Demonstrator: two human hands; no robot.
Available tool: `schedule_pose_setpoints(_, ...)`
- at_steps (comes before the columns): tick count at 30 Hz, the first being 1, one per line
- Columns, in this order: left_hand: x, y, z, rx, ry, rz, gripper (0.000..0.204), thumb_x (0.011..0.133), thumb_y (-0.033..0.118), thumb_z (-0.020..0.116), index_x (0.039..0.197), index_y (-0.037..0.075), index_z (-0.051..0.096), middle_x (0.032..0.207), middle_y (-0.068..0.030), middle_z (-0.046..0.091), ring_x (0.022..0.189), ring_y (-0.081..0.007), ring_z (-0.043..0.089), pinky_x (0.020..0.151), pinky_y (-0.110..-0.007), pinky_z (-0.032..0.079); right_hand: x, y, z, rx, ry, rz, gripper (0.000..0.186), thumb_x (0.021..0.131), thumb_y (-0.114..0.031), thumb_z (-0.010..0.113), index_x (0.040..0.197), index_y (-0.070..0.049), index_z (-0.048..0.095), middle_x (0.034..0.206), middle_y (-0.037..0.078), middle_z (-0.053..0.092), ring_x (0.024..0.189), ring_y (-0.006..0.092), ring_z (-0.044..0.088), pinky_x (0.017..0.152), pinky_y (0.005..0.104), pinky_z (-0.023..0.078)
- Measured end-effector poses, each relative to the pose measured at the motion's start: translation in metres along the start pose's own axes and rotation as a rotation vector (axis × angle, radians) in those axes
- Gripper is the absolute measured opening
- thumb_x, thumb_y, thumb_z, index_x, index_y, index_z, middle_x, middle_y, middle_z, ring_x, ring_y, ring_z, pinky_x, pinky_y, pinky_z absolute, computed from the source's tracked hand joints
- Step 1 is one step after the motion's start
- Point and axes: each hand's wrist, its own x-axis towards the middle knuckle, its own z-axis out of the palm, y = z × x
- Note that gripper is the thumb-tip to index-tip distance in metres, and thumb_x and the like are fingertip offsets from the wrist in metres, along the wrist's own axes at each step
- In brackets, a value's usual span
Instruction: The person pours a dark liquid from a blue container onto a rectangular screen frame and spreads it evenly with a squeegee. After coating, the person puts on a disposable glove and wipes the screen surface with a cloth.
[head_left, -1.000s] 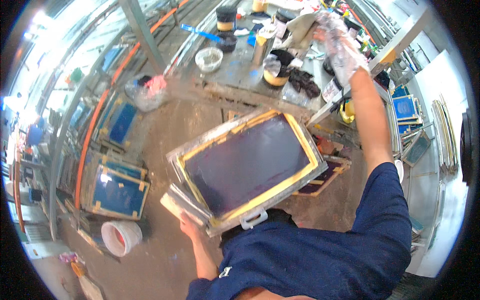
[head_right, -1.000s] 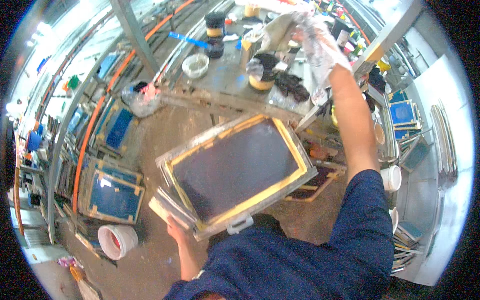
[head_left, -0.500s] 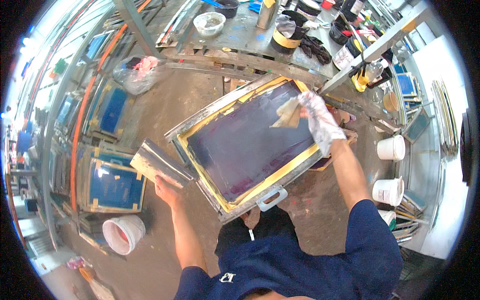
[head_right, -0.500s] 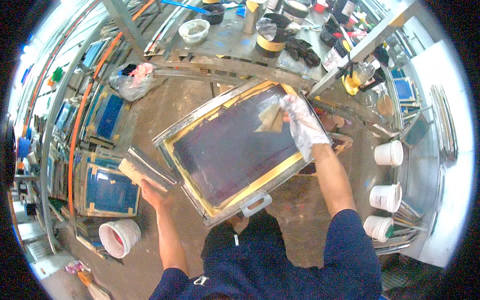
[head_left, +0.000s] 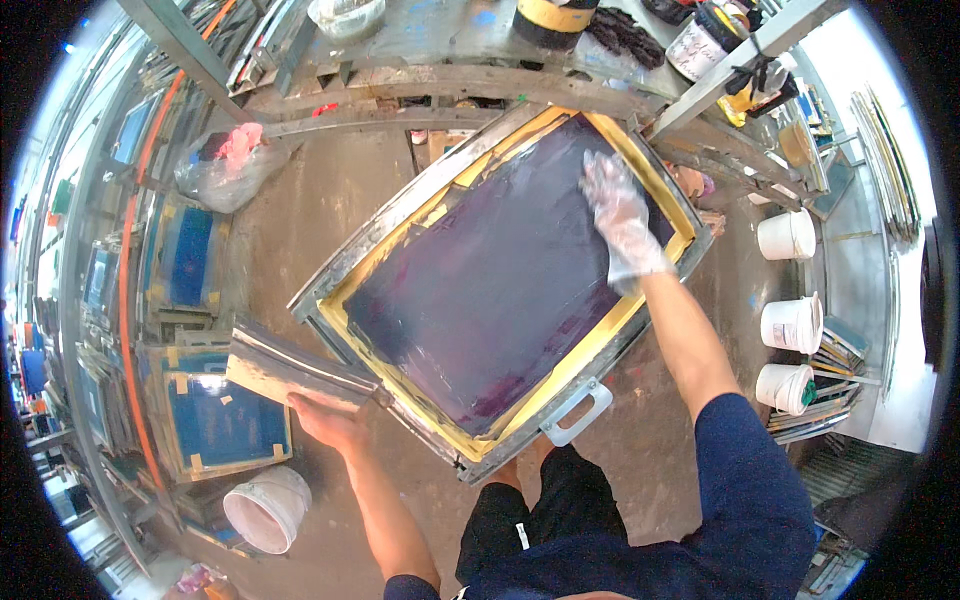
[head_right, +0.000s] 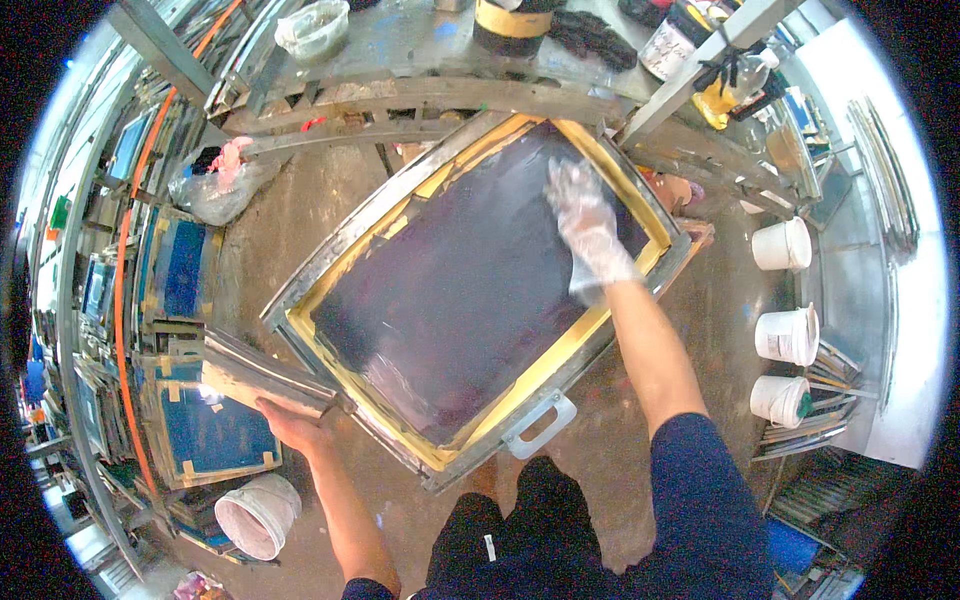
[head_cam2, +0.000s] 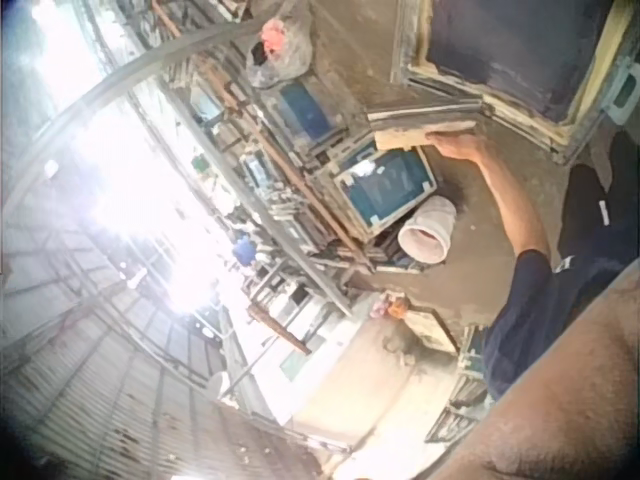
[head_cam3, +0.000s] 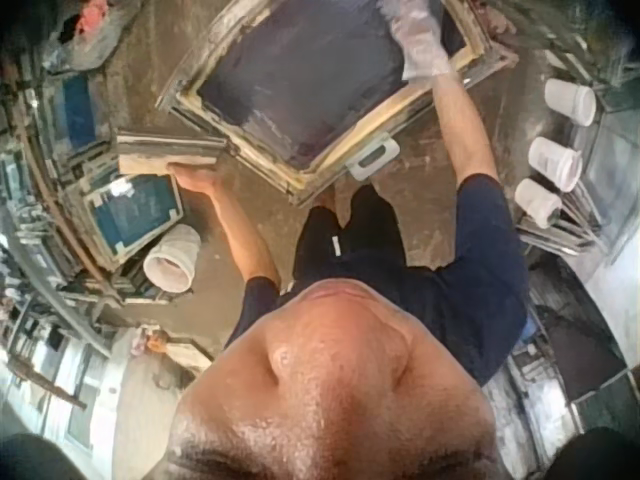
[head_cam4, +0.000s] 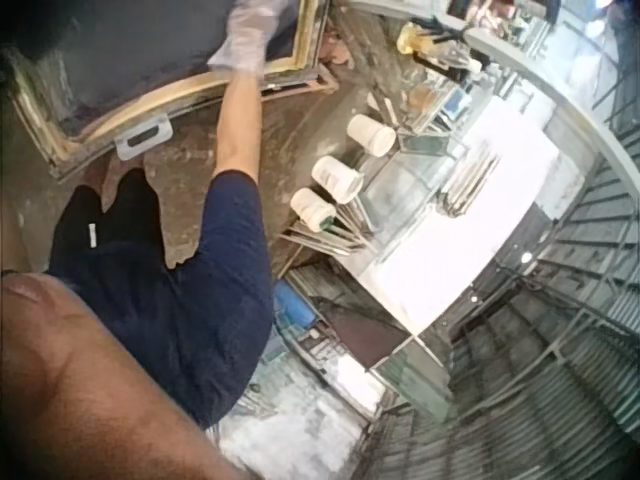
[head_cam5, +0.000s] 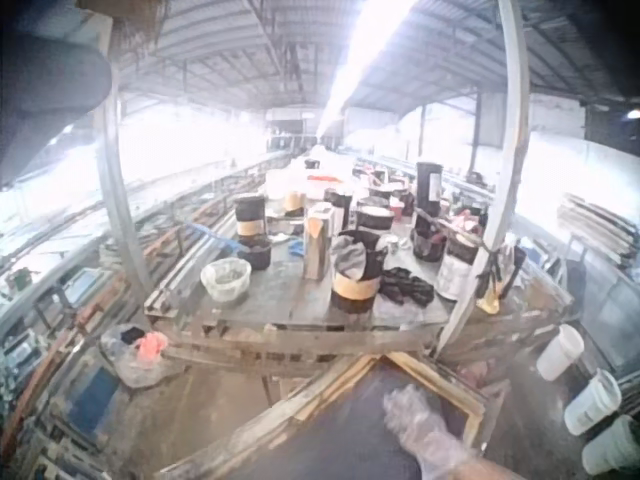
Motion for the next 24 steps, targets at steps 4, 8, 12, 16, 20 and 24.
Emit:
schedule_pose_setpoints(4, -0.006, 0.006, 0.018, -0.012, -0.063, -0.031, 0.065, 0.102, 0.044, 0.043, 0.143, -0.006, 0.034, 0.145, -0.0159, 0.039, 0.127, -0.0294, 0.044, 0.109, -0.044, 0.034, -0.02, -0.032, 0.072, 0.143, 0.052, -0.053, 0.047, 0.099, -0.016, 0.032, 0.145, -0.01, 0.038, 0.149, 0.012, 0.04, 0.139, 0.0254, 0.037, 0.119, 0.0408, 0.024)
schedule_pose_setpoints(8, -0.005, 0.007, 0.014, 0.012, 0.069, -0.01, 0.064, 0.1, 0.047, 0.045, 0.141, -0.003, 0.041, 0.138, -0.0155, 0.048, 0.119, -0.0302, 0.05, 0.102, -0.044, 0.041, -0.024, -0.115, -0.032, 0.737, 0.005, -0.463, 0.041, 0.1, -0.015, 0.038, 0.141, -0.01, 0.041, 0.141, 0.01, 0.046, 0.136, 0.026, 0.04, 0.115, 0.0466, 0.032)
schedule_pose_setpoints(12, 0.01, 0.014, -0.001, 0.096, 0.06, -0.028, 0.066, 0.102, 0.046, 0.043, 0.138, -0.009, 0.042, 0.141, -0.0182, 0.046, 0.126, -0.0291, 0.046, 0.107, -0.042, 0.037, -0.019, -0.065, -0.066, 0.328, -0.137, -0.45, 0.042, 0.095, -0.017, 0.045, 0.136, -0.016, 0.051, 0.143, 0.006, 0.047, 0.136, 0.0322, 0.04, 0.116, 0.0492, 0.027)
schedule_pose_setpoints(16, 0.031, -0.006, -0.012, 0.345, 0.052, 0.22, 0.061, 0.104, 0.039, 0.04, 0.138, -0.011, 0.043, 0.142, -0.0184, 0.047, 0.126, -0.0229, 0.046, 0.109, -0.035, 0.033, -0.006, 0.02, 0.01, 0.163, 0.042, -0.037, 0.042, 0.095, -0.012, 0.044, 0.135, -0.015, 0.053, 0.143, 0.01, 0.049, 0.135, 0.0273, 0.042, 0.115, 0.0436, 0.031)
schedule_pose_setpoints(20, 0.021, -0.001, -0.001, 0.311, 0.033, 0.206, 0.061, 0.104, 0.041, 0.042, 0.133, -0.011, 0.047, 0.134, -0.0185, 0.052, 0.121, -0.023, 0.047, 0.106, -0.035, 0.033, 0.035, -0.019, 0.019, 0.205, 0.197, -0.044, 0.042, 0.092, -0.01, 0.052, 0.133, -0.018, 0.056, 0.138, 0.013, 0.052, 0.123, 0.0314, 0.054, 0.104, 0.0385, 0.045)
schedule_pose_setpoints(24, 0.014, 0.005, 0.003, 0.357, -0.007, 0.327, 0.053, 0.104, 0.043, 0.042, 0.116, -0.007, 0.056, 0.111, -0.0104, 0.057, 0.103, -0.018, 0.049, 0.094, -0.031, 0.038, 0.002, -0.117, 0.016, 0.943, -0.025, 0.015, 0.039, 0.089, -0.007, 0.051, 0.127, -0.007, 0.058, 0.133, 0.013, 0.057, 0.126, 0.0295, 0.052, 0.107, 0.0363, 0.043)
